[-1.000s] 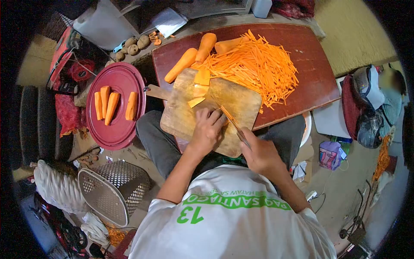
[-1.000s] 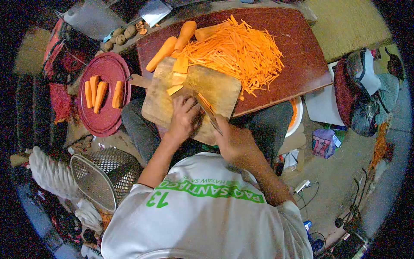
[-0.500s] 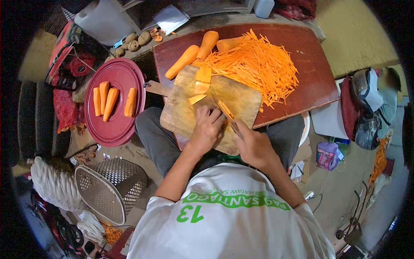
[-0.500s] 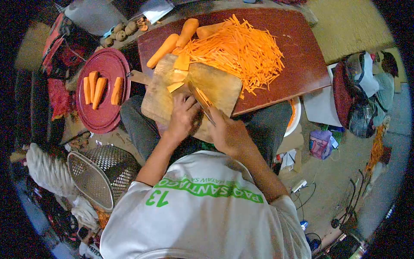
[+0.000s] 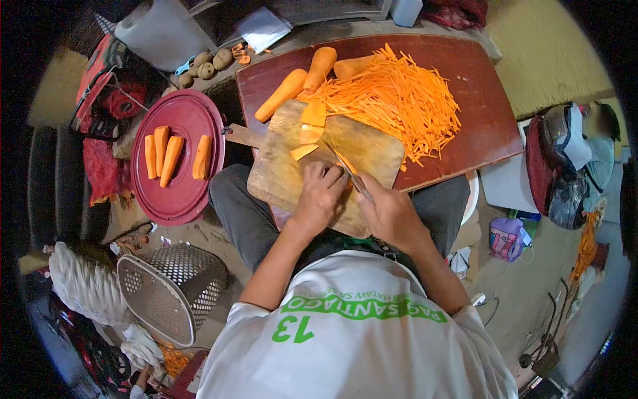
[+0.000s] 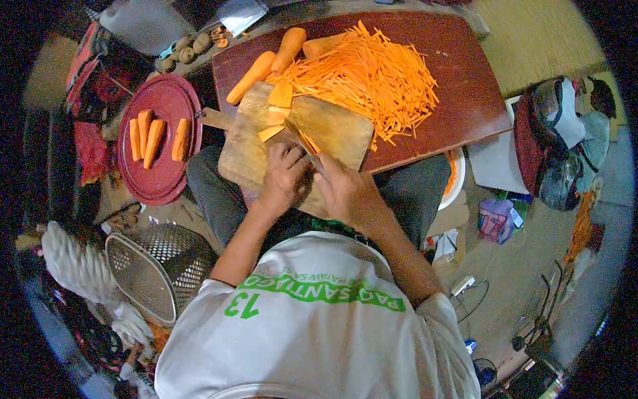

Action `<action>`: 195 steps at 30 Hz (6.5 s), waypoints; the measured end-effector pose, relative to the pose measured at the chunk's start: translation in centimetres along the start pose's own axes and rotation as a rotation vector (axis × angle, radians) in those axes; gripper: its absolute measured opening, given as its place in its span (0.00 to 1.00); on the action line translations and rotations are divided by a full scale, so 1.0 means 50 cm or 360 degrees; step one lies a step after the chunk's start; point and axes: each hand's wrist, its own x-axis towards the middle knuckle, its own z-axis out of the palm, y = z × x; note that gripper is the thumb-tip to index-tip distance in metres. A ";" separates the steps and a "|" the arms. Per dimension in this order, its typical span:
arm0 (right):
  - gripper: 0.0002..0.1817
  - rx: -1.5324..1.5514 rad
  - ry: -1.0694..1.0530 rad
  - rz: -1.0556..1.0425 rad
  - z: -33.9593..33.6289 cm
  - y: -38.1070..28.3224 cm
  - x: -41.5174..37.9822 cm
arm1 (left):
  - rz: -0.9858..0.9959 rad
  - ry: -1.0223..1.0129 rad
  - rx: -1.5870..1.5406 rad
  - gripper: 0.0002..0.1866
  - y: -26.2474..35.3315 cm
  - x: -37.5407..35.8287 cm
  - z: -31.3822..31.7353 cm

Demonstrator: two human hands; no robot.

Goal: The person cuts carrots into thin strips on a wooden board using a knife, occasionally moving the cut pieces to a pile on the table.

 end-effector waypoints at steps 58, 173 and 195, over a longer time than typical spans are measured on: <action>0.23 0.0003 -0.0025 0.0002 0.010 -0.011 0.011 | -0.0037 -0.0033 -0.0018 0.24 0.010 -0.017 -0.014; 0.20 0.0321 0.0051 0.0055 -0.013 -0.007 -0.016 | -0.0039 0.0114 0.0095 0.21 0.012 -0.036 -0.008; 0.17 0.0030 -0.0093 0.0017 0.001 -0.036 -0.032 | -0.0081 0.0188 0.0185 0.19 0.011 -0.029 -0.010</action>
